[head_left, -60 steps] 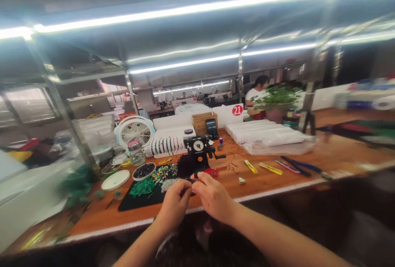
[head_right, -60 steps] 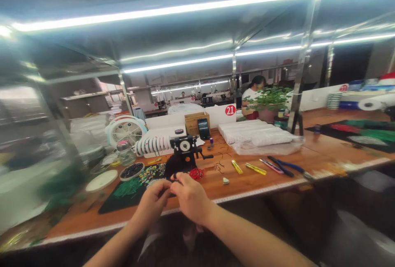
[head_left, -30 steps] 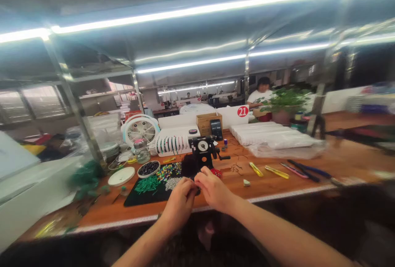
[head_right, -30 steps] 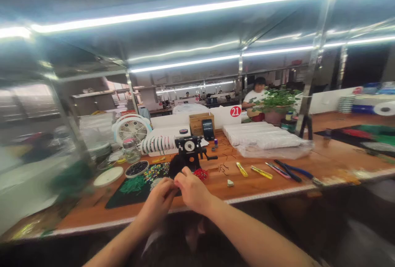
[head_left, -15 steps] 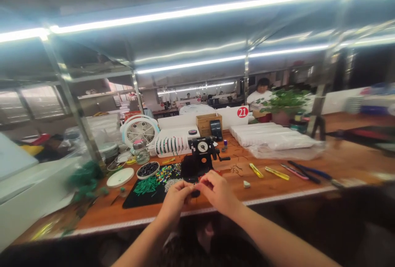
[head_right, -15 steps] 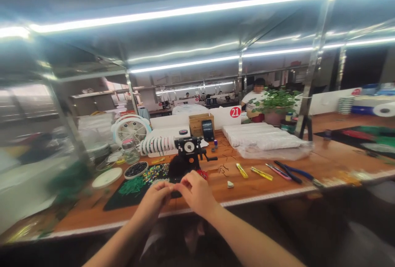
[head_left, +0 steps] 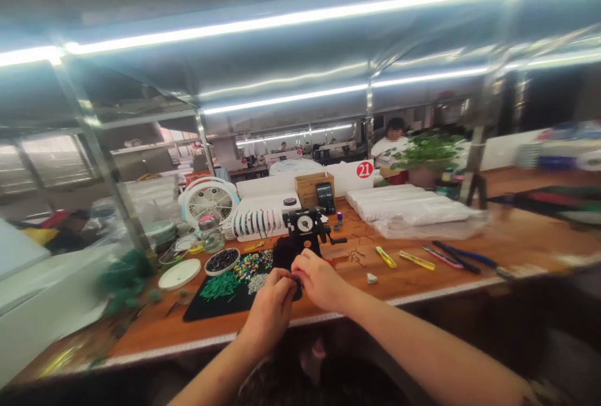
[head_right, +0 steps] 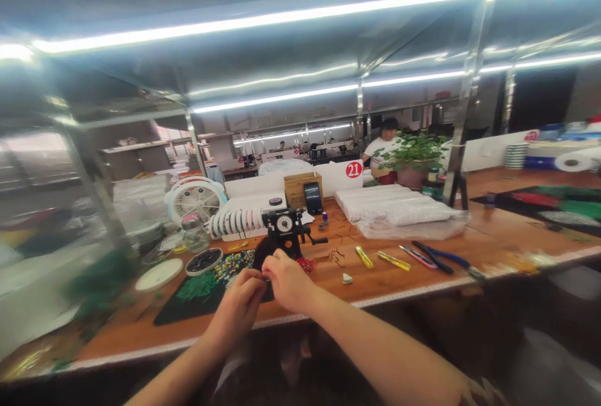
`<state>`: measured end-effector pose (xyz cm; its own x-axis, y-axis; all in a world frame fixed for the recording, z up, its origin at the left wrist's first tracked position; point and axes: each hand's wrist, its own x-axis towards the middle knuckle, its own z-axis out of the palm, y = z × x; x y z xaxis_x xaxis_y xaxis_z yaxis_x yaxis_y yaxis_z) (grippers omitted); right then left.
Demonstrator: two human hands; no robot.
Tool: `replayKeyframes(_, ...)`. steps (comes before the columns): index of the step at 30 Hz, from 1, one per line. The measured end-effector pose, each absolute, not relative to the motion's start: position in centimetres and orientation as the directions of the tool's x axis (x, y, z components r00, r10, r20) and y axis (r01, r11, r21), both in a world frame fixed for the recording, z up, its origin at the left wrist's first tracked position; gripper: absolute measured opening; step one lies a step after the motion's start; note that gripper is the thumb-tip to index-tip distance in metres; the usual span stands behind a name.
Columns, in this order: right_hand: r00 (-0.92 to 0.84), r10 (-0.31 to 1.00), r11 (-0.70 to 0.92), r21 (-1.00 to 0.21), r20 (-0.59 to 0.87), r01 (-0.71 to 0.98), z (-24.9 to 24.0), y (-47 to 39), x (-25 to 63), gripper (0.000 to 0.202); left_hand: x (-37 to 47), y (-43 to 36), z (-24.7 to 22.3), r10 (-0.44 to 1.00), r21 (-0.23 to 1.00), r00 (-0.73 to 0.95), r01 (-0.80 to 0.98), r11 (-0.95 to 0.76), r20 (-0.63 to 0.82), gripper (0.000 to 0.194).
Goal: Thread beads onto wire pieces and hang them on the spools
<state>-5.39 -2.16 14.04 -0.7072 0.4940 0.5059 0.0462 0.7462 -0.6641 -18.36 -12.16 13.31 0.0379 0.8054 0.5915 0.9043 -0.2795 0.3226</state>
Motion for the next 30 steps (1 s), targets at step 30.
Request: replayKeyframes(30,-0.735,0.553,0.509,-0.857,0.392,-0.074,12.7,-0.7,-4.5,0.010,-18.1,-10.7,14.8,0.939,0.773,-0.210,0.629,-0.084,0.272,0.016)
